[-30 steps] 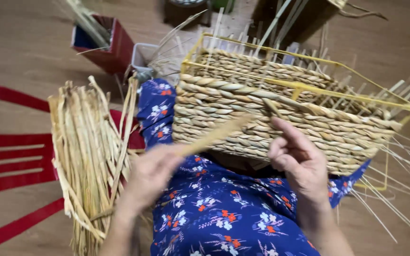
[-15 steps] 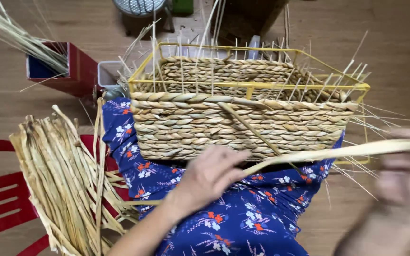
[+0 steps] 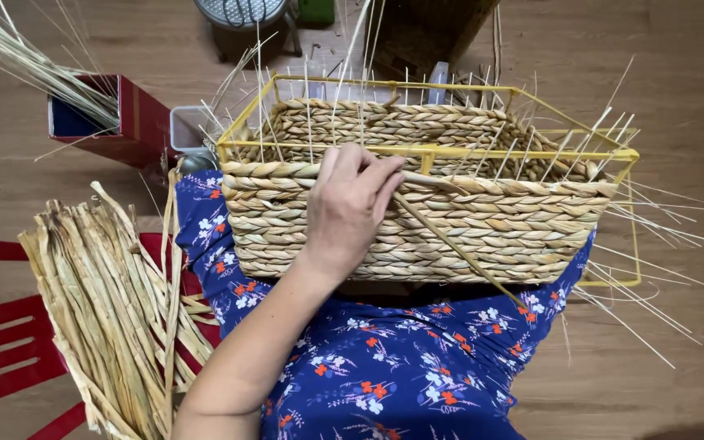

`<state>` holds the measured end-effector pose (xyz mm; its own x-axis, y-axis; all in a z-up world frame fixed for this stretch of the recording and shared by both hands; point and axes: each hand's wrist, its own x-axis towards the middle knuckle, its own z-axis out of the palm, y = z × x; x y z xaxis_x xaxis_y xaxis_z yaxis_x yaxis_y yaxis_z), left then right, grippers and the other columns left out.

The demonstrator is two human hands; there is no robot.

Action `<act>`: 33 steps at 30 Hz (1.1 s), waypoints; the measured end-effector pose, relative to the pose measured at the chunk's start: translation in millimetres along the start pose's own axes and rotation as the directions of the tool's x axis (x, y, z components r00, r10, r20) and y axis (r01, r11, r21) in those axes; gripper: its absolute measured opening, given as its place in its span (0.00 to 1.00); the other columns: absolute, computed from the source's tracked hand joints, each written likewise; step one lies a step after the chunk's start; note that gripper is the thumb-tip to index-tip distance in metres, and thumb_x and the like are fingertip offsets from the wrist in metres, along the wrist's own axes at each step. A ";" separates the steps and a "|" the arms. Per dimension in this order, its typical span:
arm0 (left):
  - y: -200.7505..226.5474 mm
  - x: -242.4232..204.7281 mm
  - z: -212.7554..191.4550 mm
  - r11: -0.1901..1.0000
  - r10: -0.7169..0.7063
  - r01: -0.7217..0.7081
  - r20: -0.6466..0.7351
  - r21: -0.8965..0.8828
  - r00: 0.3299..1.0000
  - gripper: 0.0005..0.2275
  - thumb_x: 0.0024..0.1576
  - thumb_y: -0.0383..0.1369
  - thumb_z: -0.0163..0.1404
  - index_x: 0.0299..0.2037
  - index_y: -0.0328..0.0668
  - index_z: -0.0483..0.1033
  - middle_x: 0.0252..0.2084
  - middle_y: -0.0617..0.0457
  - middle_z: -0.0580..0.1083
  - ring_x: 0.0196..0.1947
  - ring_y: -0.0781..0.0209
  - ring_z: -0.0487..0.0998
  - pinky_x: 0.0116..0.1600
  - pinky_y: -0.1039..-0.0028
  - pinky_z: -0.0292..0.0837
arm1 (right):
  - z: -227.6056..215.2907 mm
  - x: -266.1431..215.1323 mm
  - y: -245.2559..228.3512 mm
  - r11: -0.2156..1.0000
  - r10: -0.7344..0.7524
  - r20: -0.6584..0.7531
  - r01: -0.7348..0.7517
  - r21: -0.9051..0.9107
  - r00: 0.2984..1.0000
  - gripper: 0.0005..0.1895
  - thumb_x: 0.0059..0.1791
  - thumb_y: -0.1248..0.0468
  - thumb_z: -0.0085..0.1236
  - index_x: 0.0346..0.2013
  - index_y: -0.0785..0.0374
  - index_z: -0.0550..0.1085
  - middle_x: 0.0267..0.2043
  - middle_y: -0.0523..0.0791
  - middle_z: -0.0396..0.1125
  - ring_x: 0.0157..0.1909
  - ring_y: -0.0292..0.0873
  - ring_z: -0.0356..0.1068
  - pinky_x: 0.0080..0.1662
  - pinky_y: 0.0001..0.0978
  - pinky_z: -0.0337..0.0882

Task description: The person weaves a basket by hand, interlacing dried plant stalks around a rectangular wire frame. They pick up individual stalks from a pile, thread them through the frame's vertical supports, and press them into place to form the basket's walls.

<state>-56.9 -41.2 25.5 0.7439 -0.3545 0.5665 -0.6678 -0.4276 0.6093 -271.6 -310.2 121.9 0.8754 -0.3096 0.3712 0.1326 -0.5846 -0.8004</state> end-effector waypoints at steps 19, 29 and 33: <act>-21.3 -21.7 -15.2 0.952 0.094 -0.084 0.021 -0.293 0.995 0.10 0.54 0.18 0.59 0.43 0.39 0.75 0.57 0.49 0.78 0.53 0.52 0.80 0.57 0.68 0.77 | 178.4 80.5 -0.3 0.925 -0.119 0.239 0.195 -0.325 0.964 0.11 0.51 0.65 0.65 0.47 0.63 0.79 0.35 0.48 0.66 0.41 0.49 0.67 0.43 0.42 0.67; -20.1 -4.8 -15.5 0.969 0.158 -0.134 0.103 -0.206 0.982 0.09 0.55 0.22 0.60 0.42 0.36 0.73 0.57 0.47 0.79 0.46 0.50 0.78 0.54 0.65 0.77 | 196.4 76.1 7.7 0.818 -0.221 0.208 0.297 -0.492 0.953 0.08 0.52 0.62 0.67 0.42 0.61 0.79 0.36 0.47 0.67 0.42 0.51 0.68 0.43 0.42 0.68; -27.9 14.7 -9.6 0.971 -0.035 0.091 0.244 -0.223 0.969 0.07 0.61 0.27 0.58 0.45 0.38 0.73 0.38 0.49 0.80 0.37 0.53 0.84 0.41 0.66 0.79 | 170.6 69.2 -6.8 0.856 -0.291 0.185 0.342 -0.387 0.939 0.11 0.51 0.64 0.64 0.45 0.64 0.76 0.41 0.48 0.68 0.44 0.51 0.67 0.46 0.42 0.68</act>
<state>-27.6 -26.5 22.2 0.7507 -0.5313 0.3926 -0.5862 -0.2617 0.7668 -132.6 -199.8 72.8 0.8692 0.0185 0.4941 0.2331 -0.8967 -0.3764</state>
